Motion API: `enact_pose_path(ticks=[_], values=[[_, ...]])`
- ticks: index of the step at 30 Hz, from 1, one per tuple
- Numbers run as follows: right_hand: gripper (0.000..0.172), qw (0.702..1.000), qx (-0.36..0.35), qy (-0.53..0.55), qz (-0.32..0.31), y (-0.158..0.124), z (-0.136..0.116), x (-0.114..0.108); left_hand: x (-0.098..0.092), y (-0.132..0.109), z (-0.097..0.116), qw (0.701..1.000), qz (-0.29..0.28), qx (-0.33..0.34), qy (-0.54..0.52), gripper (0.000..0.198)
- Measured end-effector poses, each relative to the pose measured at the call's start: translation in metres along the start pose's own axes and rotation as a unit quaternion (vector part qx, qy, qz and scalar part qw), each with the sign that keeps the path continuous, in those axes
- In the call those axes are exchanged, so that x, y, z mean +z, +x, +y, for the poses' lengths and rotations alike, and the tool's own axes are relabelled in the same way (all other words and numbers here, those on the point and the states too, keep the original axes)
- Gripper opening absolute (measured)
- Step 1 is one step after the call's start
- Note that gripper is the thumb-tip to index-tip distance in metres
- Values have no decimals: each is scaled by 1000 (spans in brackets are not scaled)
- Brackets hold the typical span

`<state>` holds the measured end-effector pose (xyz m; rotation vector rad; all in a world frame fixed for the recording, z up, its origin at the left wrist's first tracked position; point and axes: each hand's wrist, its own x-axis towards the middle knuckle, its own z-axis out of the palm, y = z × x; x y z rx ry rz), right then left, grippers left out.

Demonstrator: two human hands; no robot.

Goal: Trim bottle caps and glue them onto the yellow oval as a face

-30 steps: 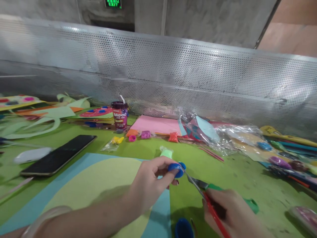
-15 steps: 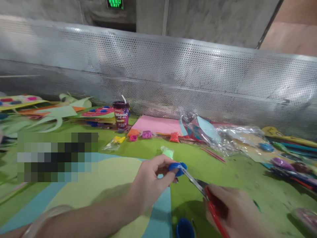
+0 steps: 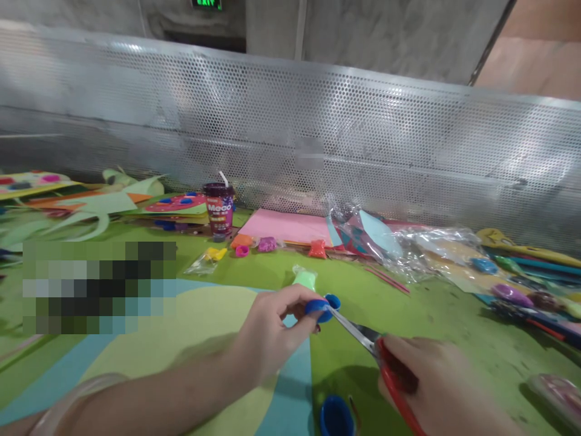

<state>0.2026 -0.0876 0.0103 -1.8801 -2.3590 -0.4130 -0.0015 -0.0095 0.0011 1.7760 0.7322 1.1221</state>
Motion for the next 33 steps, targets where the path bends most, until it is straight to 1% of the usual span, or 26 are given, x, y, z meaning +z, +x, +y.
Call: enact_pose_path(ticks=[2,5,7,10,13,16,19,22,26,29,33], values=[[13,1000,-13,-15,12,0,-1,-1,-1,0,0,1000,-3,15,14,11],[13,998,-30,-35,46,-1,-4,-3,-1,-1,-1,998,3,38,40,11],[15,999,-22,-22,43,-2,-6,-4,-1,-1,-2,997,9,53,56,11],[18,999,8,42,-17,-3,-9,-6,-1,-2,-3,995,11,65,70,11],[18,989,43,124,-70,-1,-11,-9,-1,-2,-2,996,8,52,66,11],[17,973,59,199,-98,1,-11,-10,-1,-1,0,998,6,31,59,12],[17,965,61,231,-111,1,-11,-10,-1,-1,1,998,9,24,55,13],[17,970,58,208,-115,2,-12,-11,-1,0,1,998,11,22,54,13],[15,986,50,110,-113,0,-12,-12,0,0,0,997,15,27,65,12],[11,995,35,37,-84,-2,-10,-9,0,1,-1,996,23,37,82,11],[10,999,3,-20,-28,-4,-7,-4,-1,0,-3,991,26,66,111,11]])
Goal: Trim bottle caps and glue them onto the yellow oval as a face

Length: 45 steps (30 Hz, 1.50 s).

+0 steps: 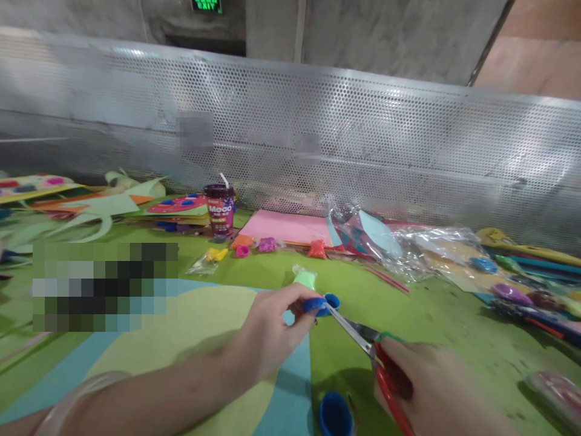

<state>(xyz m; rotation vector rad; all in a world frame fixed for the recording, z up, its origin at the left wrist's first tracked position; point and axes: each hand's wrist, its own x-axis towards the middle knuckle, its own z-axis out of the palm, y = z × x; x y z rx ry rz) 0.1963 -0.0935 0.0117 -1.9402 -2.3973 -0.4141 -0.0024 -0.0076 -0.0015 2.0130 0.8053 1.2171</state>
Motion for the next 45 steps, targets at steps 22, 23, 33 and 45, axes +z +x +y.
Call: enact_pose_path(ticks=[22,23,33,45], values=[[17,969,57,234,-55,-1,-9,2,-6,0,-6,957,37,217,187,17],[17,963,60,253,-67,0,-9,2,-7,0,-7,956,33,219,191,17],[18,903,134,383,-139,5,-16,-14,-7,2,-6,967,26,185,171,18],[17,917,119,357,-131,8,-17,-18,-1,1,-3,992,50,102,58,15]])
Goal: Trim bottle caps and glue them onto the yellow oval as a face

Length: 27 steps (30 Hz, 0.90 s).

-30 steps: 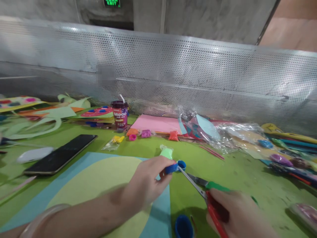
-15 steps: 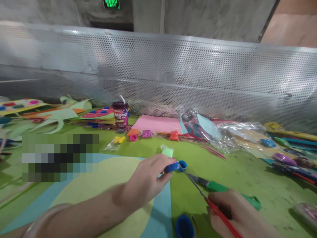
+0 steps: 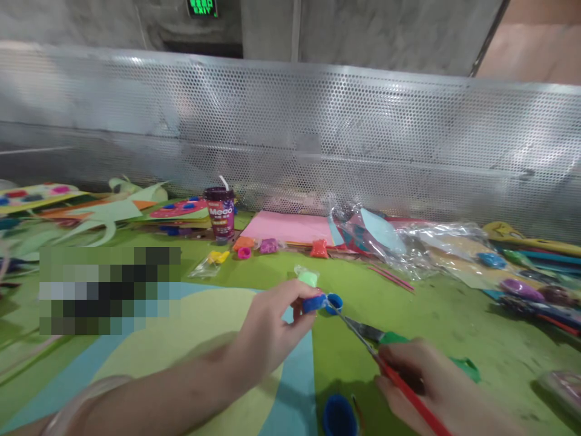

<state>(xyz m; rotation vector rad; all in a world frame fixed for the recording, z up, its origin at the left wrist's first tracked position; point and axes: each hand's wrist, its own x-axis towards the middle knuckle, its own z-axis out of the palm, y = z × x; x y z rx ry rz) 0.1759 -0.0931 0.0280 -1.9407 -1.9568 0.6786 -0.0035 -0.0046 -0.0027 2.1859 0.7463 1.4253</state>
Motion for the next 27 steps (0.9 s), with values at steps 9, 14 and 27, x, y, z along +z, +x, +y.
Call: enact_pose_path(ticks=[9,14,27], values=[[14,913,-153,-326,194,-1,23,10,-1,-1,-2,991,-2,115,65,19],[12,895,-140,-367,210,1,24,6,3,-2,4,999,-34,5,11,24],[10,902,-135,-384,143,12,37,-14,1,12,-6,894,-155,-235,-347,27]])
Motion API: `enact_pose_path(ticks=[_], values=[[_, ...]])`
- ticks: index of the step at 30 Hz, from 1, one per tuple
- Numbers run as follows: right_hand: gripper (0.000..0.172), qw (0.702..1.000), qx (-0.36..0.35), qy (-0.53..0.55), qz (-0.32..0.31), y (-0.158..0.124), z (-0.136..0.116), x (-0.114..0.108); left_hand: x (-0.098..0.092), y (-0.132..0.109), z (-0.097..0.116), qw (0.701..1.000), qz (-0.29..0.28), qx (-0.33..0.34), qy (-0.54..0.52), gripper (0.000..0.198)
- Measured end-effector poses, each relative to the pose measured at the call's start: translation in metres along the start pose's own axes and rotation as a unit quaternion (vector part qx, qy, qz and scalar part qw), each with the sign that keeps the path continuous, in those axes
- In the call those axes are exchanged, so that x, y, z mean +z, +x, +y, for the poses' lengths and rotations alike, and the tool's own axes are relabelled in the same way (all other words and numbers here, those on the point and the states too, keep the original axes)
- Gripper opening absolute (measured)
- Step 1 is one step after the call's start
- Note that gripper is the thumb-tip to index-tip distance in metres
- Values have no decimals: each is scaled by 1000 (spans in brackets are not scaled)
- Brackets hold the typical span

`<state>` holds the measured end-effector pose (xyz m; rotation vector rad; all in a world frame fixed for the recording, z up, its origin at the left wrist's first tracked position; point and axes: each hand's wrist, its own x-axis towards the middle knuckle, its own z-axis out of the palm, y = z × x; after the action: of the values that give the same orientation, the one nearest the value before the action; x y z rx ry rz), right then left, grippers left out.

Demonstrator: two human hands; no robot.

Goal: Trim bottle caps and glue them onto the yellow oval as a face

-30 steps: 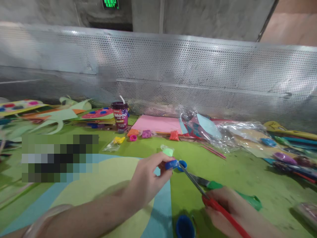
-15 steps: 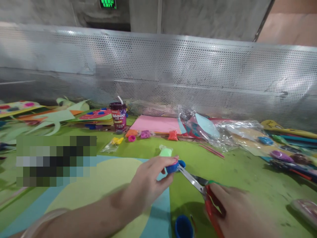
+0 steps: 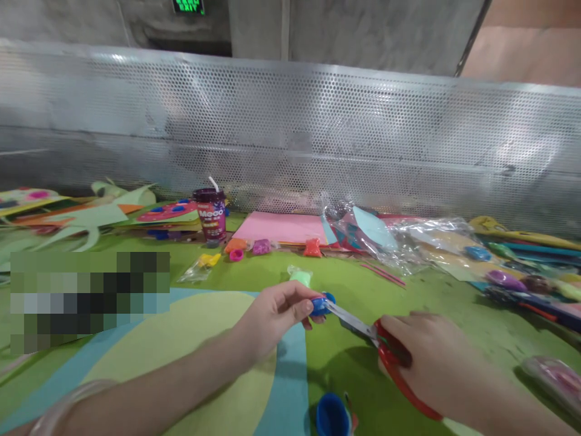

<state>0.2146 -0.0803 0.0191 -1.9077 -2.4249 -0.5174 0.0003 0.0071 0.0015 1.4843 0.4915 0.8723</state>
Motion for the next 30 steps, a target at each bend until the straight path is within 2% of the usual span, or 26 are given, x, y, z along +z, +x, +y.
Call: enact_pose_path(ticks=[7,15,18,22,26,30], values=[[13,995,-57,-7,87,-2,3,3,0,-1,-2,999,1,-18,-31,29],[15,987,-49,-6,151,-1,-1,10,-1,1,1,999,10,-19,-42,28],[15,991,-29,-6,127,-1,-5,6,0,1,3,998,17,-26,-53,28],[16,998,11,36,55,-2,-10,4,1,0,4,997,22,-37,-62,26],[19,993,54,101,-7,-2,-11,5,1,1,3,996,29,-54,-58,26],[19,986,59,148,-39,-2,-12,7,1,2,1,997,35,-46,-60,24]])
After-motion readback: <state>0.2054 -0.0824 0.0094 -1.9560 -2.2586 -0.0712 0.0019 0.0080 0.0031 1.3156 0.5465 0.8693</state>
